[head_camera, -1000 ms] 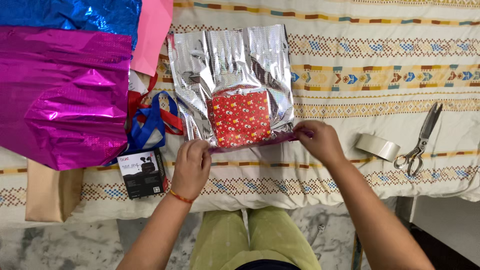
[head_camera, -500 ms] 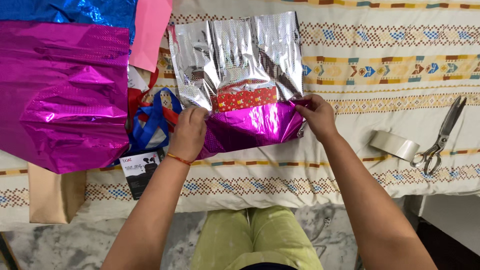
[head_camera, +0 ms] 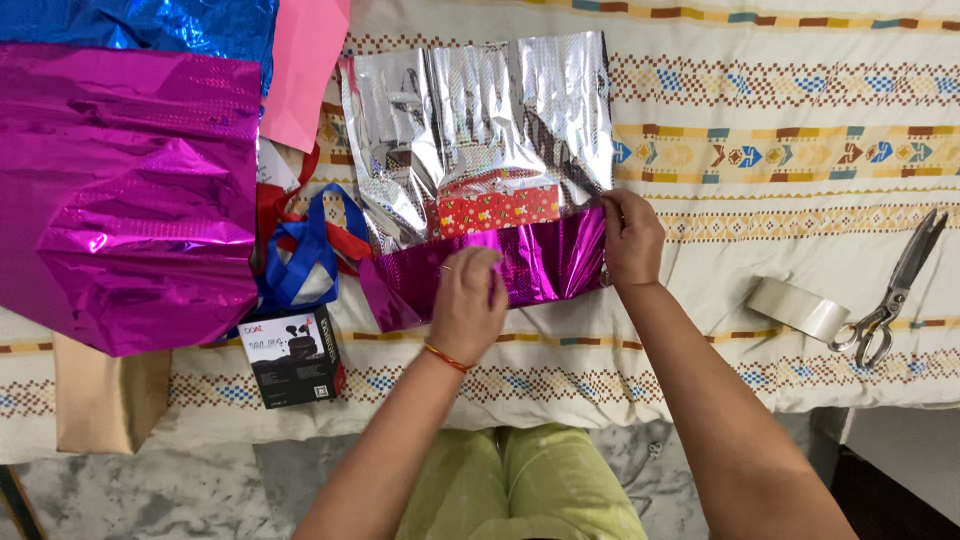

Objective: The person wraps a small red box with shiny purple wrapping paper. They cut a piece of tape with scissors, place the box on the paper, fold the paper around it, and secure the edges with tape. The person repeatedly adjusts and smooths the paper to fit the box.

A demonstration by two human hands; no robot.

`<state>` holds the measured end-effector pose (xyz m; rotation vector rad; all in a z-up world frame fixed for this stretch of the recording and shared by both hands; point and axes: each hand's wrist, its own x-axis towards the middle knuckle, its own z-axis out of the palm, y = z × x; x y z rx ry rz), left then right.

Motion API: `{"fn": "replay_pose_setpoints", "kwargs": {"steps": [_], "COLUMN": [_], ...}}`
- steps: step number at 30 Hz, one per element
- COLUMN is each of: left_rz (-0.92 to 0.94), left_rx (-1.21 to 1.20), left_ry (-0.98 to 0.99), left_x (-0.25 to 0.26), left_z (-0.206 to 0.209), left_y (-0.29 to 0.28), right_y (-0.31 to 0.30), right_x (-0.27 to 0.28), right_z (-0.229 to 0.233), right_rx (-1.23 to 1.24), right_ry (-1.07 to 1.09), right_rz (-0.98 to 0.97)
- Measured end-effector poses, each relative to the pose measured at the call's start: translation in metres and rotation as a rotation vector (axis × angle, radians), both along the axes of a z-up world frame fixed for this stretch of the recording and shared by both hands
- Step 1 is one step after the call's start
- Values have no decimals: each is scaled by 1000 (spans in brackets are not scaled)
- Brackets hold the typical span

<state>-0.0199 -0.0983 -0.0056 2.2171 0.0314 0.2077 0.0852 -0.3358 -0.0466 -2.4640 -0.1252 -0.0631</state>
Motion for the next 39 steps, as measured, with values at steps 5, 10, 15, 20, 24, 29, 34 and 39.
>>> {"fn": "replay_pose_setpoints", "kwargs": {"steps": [5, 10, 15, 20, 24, 29, 34, 39], "left_rz": [30, 11, -13, 13, 45, 36, 41, -14], "left_rx": [-173, -168, -188, -237, -290, -310, -335, -266], "left_ry": [169, 168, 191, 237, 226, 161, 208, 198], "left_x": [0, 3, 7, 10, 12, 13, 10, 8], "left_z": [-19, -37, -34, -26, -21, -20, -19, -22], "left_y": [-19, -15, -12, -12, -11, -9, -10, -11], "right_y": [-5, -9, 10, 61, 107, 147, 146, 152], "right_x": [-4, -5, 36, 125, 176, 195, 194, 192], "right_z": [-9, -5, 10, 5, -3, -30, -39, -4], "right_rx": [-61, -67, -112, -25, -157, -434, -618, -591], "right_ry": [-44, -32, -126, -177, -183, -58, 199, -15], "right_rz": [83, 66, 136, 384, 623, 671, 630, 713]}}
